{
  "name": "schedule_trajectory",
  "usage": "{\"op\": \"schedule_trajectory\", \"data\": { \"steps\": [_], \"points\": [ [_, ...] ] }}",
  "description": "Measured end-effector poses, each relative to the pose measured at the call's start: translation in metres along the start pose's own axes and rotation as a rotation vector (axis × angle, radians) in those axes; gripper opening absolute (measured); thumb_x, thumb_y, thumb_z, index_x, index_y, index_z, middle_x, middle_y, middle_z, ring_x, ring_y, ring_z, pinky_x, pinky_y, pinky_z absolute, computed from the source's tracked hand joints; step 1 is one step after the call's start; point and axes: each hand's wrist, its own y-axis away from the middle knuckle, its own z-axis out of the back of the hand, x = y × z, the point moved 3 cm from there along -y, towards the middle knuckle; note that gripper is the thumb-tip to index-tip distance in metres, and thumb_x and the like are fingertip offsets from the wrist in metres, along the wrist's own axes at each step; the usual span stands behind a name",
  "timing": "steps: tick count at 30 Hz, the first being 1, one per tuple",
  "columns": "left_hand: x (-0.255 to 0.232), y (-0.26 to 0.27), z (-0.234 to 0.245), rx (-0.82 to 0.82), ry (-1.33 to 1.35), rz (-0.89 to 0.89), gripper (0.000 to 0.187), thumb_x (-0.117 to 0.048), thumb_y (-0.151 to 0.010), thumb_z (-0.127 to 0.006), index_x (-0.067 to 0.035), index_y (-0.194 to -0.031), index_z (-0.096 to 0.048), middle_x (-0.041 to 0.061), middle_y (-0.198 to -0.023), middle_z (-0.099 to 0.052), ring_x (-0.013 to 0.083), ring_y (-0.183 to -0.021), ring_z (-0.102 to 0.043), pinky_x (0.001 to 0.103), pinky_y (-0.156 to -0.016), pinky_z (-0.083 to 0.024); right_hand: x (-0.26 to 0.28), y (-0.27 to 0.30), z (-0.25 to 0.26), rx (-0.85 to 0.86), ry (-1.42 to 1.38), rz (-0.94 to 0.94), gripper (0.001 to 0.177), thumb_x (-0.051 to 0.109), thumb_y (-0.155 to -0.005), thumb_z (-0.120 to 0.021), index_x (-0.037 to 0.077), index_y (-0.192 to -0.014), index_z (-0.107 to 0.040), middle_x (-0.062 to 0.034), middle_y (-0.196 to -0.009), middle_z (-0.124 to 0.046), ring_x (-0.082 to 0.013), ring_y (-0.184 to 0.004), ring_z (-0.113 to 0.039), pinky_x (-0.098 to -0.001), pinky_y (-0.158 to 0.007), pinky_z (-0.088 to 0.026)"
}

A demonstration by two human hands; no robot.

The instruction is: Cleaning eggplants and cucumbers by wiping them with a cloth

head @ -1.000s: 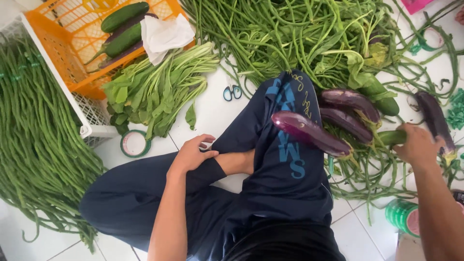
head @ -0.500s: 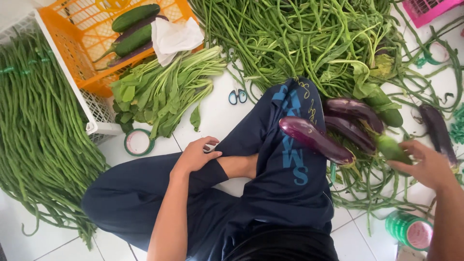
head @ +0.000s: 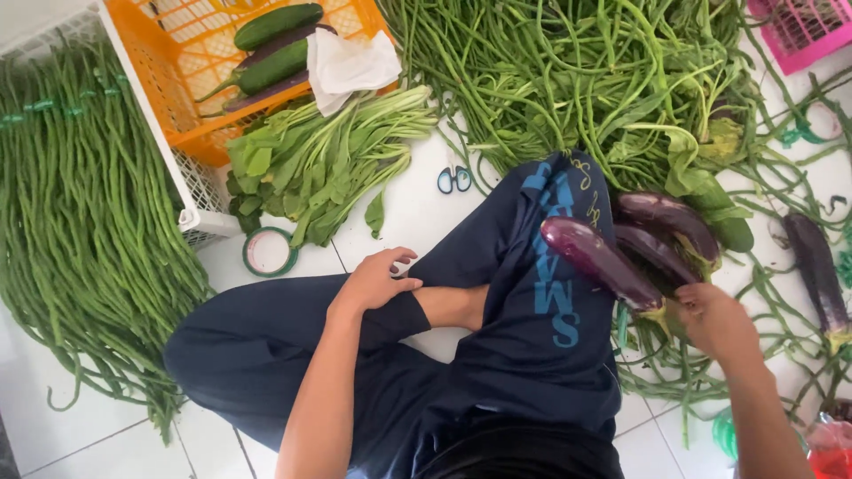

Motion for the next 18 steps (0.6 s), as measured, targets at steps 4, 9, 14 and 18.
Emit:
{"op": "schedule_trajectory", "data": {
  "steps": [4, 9, 14, 18],
  "points": [
    [-0.003, 0.0, 0.002, 0.004, -0.03, -0.004, 0.049, -0.039, -0.087, -0.071, -0.022, -0.132, -0.062, 0.0, -0.133, -0.066, 0.0218, -0.112, -0.065, 0.036, -0.094, -0.049, 0.076, 0.037, 0.063, -0.223, -0.354, 0.207, 0.042, 0.042, -0.103, -0.06, 0.007, -0.121, -0.073, -0.0096, -0.113, -0.076, -0.0253, -0.102, -0.07, -0.0379, -0.097, -0.049],
    [0.004, -0.002, 0.001, -0.009, -0.009, -0.019, 0.058, -0.035, -0.08, -0.08, -0.021, -0.134, -0.062, 0.003, -0.135, -0.066, 0.0241, -0.112, -0.068, 0.037, -0.095, -0.051, 0.173, 0.064, 0.08, 0.135, -0.199, 0.253, 0.075, 0.041, -0.079, -0.078, 0.014, -0.144, -0.052, -0.0077, -0.104, -0.069, -0.0242, -0.08, -0.062, -0.0365, -0.08, -0.05],
    [0.0, -0.001, 0.002, -0.052, 0.143, -0.144, 0.048, -0.037, -0.083, -0.076, -0.018, -0.126, -0.067, 0.002, -0.126, -0.071, 0.02, -0.103, -0.071, 0.033, -0.091, -0.053, 0.183, 0.051, 0.087, -0.172, 0.01, 0.67, 0.065, 0.038, -0.079, -0.075, 0.015, -0.137, -0.055, -0.0066, -0.132, -0.064, -0.0293, -0.12, -0.061, -0.0457, -0.11, -0.039],
    [-0.031, 0.005, 0.008, 0.025, 0.528, -0.243, 0.028, -0.027, -0.098, -0.058, -0.012, -0.119, -0.069, 0.004, -0.114, -0.076, 0.0118, -0.09, -0.068, 0.027, -0.077, -0.053, 0.243, 0.075, 0.108, -0.5, 0.272, 1.123, 0.049, 0.031, -0.074, -0.08, 0.033, -0.122, -0.069, 0.0156, -0.118, -0.073, -0.0163, -0.117, -0.064, -0.0545, -0.119, -0.024]
  ]
}}
